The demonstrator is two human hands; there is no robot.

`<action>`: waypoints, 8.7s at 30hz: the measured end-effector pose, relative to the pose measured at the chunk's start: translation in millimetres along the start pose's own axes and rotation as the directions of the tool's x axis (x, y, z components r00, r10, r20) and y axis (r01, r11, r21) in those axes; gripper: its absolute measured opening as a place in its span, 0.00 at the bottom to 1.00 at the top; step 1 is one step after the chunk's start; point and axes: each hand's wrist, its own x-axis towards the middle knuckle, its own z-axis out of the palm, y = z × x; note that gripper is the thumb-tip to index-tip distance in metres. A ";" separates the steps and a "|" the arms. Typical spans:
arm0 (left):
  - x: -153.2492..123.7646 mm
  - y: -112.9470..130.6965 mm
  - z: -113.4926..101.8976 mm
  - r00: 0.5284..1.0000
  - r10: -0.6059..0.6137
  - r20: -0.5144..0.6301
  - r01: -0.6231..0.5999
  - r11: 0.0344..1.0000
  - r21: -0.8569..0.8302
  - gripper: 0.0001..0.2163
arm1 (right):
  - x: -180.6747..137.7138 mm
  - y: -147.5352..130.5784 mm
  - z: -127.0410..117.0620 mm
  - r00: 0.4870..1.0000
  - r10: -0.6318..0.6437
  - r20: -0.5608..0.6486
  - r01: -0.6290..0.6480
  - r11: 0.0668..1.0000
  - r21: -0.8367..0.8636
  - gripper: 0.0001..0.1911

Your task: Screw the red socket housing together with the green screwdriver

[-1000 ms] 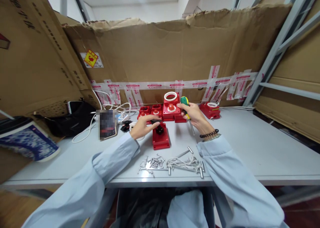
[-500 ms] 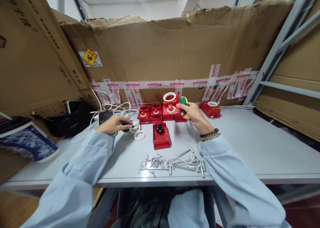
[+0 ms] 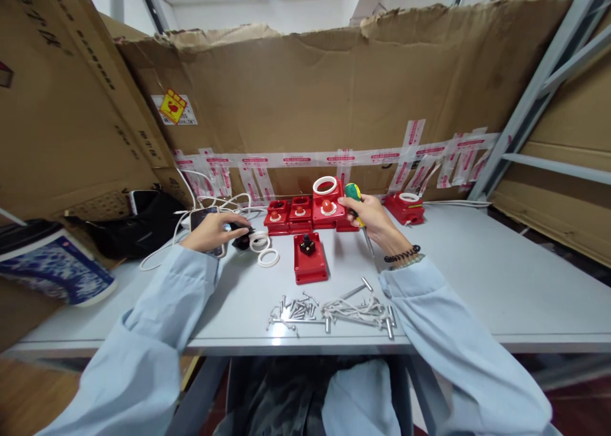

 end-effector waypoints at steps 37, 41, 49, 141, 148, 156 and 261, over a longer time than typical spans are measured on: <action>-11.9 7.1 7.8 0.942 -0.036 0.333 0.018 0.998 0.058 0.08 | -1.4 5.5 2.2 0.999 -0.011 0.034 0.012 0.999 -0.053 0.16; -11.0 6.3 17.1 0.924 -0.046 0.380 0.039 0.999 0.026 0.11 | -1.7 5.5 2.9 0.999 -0.013 0.041 0.015 0.998 -0.061 0.16; -9.5 2.0 22.4 0.918 -0.086 0.388 0.065 0.996 0.066 0.18 | -14.5 -0.9 12.9 0.989 0.009 0.148 0.012 0.990 -0.137 0.15; 6.4 116.2 58.5 0.959 -0.153 0.237 0.281 0.455 -0.845 0.24 | -52.0 13.5 40.7 0.509 -0.542 0.668 0.857 0.251 -0.449 0.36; -3.2 116.3 46.6 0.927 0.281 -0.248 -0.366 0.539 -0.758 0.28 | -48.6 10.9 38.5 0.699 -0.525 0.485 0.715 0.530 -0.456 0.41; -2.3 109.0 44.5 0.953 0.268 -0.139 -0.264 0.518 -0.814 0.26 | -48.2 10.0 37.8 0.777 -0.442 0.449 0.622 0.651 -0.435 0.45; 3.0 105.3 81.5 0.844 0.348 0.407 -0.263 0.932 -0.251 0.26 | -4.4 14.9 -66.9 0.952 -0.122 -0.279 -0.293 -0.112 -0.950 0.36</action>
